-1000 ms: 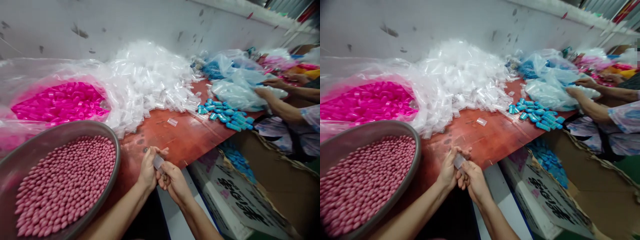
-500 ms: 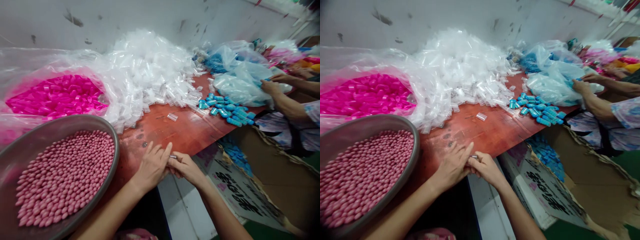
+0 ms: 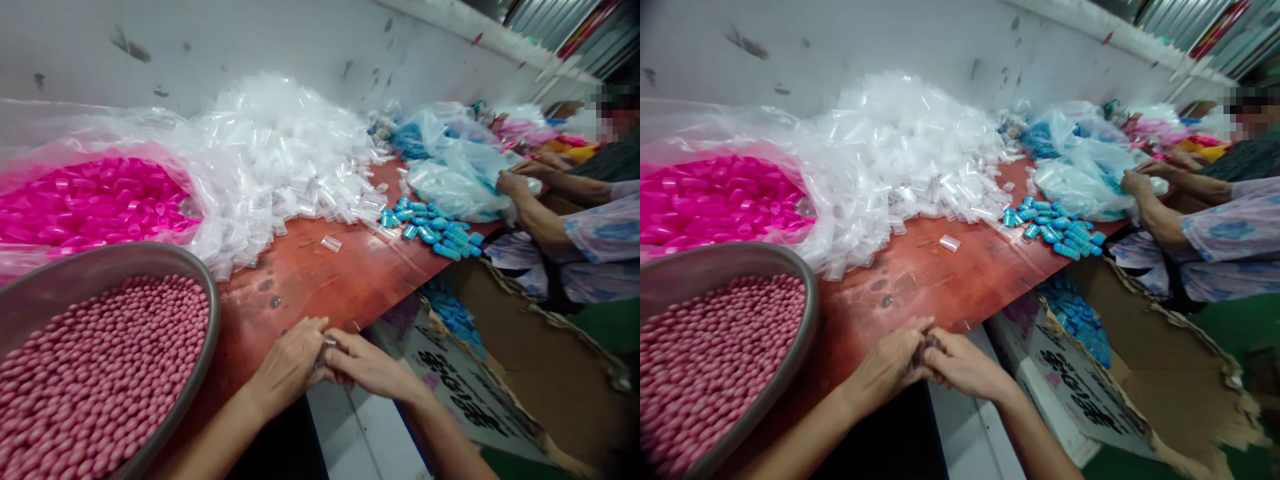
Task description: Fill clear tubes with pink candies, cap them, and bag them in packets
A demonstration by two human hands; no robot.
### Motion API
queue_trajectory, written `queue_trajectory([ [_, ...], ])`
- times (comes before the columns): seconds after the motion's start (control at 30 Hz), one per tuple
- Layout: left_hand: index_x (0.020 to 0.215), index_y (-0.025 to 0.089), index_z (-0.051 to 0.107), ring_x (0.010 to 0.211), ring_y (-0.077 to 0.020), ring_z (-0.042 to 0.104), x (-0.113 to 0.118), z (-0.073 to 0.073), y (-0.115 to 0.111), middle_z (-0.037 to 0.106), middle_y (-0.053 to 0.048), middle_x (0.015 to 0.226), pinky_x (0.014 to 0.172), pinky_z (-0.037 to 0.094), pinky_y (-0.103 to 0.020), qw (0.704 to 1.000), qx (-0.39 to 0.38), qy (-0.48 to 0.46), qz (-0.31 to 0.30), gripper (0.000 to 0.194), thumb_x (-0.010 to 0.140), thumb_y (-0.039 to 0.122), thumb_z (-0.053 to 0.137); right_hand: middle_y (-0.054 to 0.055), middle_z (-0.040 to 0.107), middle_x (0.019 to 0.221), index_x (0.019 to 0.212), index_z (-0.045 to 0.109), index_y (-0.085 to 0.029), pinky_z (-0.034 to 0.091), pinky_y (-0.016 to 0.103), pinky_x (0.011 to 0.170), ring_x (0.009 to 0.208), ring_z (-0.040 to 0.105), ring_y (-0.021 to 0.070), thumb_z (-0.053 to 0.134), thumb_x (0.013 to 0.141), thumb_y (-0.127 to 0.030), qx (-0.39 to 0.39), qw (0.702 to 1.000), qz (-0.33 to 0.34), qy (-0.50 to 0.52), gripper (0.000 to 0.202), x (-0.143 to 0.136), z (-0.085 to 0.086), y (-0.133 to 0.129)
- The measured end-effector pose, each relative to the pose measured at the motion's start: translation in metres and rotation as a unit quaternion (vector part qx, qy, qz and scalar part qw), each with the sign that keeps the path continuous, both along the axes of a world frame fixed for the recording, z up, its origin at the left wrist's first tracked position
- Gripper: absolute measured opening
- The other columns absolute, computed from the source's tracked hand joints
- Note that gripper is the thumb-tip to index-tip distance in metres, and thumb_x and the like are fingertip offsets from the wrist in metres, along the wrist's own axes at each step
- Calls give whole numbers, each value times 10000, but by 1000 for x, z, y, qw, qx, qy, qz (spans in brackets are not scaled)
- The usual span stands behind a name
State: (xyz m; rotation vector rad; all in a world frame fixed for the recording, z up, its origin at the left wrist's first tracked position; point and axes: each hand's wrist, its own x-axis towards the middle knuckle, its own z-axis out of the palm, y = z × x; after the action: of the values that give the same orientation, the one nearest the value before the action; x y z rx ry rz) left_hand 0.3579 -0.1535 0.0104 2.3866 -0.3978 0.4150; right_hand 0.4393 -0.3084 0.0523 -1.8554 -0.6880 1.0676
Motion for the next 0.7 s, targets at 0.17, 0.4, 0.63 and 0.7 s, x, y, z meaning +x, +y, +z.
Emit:
queue_trajectory([
  [0.17, 859, 169, 459, 582, -170, 581, -4, -9, 2, 585, -31, 665, 517, 450, -261, 997, 62, 5, 44, 50, 834, 206, 436, 9, 601, 757, 892, 605, -160, 419, 203, 620, 682, 543, 119, 489, 826, -291, 24, 984, 176, -8, 187, 18, 17, 11],
  [0.4, 1099, 188, 426, 663, -136, 595, -3, 3, 10, 629, -18, 803, 620, 469, -234, 984, -100, 51, 135, 372, 739, 141, 507, 82, 634, 913, 973, 618, -161, 414, 301, 771, 868, 565, 203, 454, 847, -320, -39, 949, -67, -307, 261, 113, 3, 46],
  [0.63, 831, 177, 483, 732, -194, 591, 19, 6, 27, 597, -41, 778, 657, 488, -323, 972, -23, -16, 234, 130, 762, 267, 547, 101, 625, 971, 961, 627, -163, 386, 321, 839, 952, 549, 233, 451, 833, -244, -47, 910, -128, -390, 232, 137, -21, 65],
  [0.7, 866, 170, 486, 987, -271, 547, 27, 1, 32, 598, -105, 994, 822, 459, -418, 970, 46, -74, 226, 188, 765, 307, 568, 42, 648, 751, 772, 655, -175, 435, 247, 682, 739, 600, 178, 414, 864, -324, -34, 930, -79, -357, 297, 113, -16, 62],
])
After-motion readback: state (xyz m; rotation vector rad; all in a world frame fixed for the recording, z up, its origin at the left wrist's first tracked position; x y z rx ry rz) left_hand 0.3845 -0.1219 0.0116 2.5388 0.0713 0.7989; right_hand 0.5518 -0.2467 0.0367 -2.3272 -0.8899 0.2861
